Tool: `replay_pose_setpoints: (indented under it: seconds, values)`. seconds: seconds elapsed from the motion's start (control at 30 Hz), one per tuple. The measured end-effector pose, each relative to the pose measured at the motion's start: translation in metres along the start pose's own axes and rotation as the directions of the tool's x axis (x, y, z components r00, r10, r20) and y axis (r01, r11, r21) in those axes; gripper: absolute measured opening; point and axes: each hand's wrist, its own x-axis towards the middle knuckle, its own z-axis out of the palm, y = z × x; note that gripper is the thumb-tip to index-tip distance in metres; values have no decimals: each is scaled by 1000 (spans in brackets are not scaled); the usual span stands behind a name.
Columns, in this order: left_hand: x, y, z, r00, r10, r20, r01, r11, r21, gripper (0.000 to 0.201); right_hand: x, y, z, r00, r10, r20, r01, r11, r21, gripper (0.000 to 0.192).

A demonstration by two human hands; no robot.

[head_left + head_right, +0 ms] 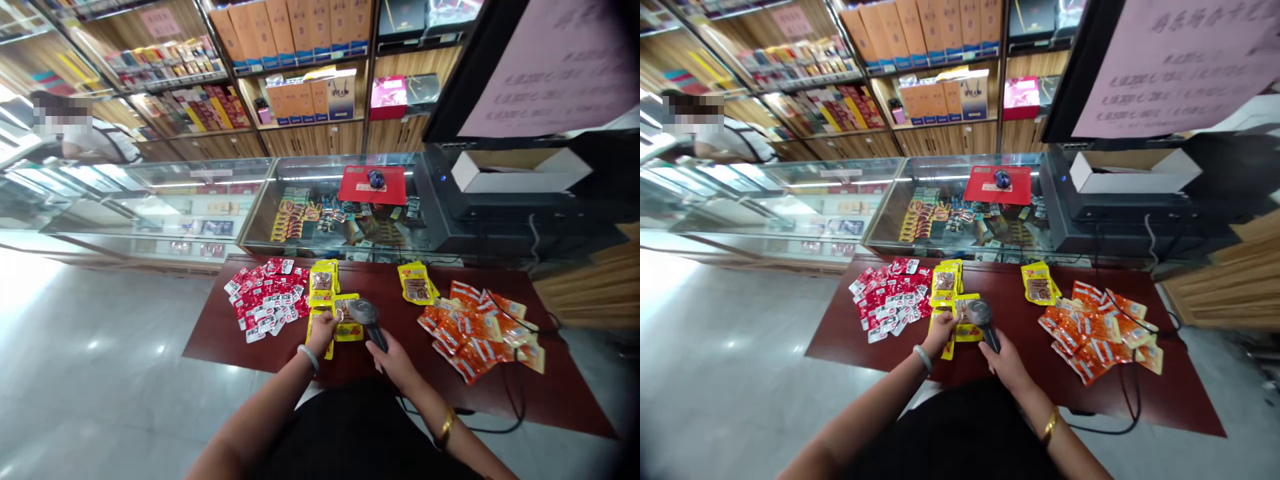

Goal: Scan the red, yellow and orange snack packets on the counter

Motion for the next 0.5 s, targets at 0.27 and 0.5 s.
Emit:
replay_pose_setpoints:
  seconds: [0.27,0.5]
  values:
    - [-11,-40,-78,990,-57,-126,67,995,74,42,-1,10,47,985,73,158,-66,997,-52,62]
    - [-8,-40,-87,971,-26,-237,76,976,204,35,0,10,48,987,64,148,-58,997,-44,59]
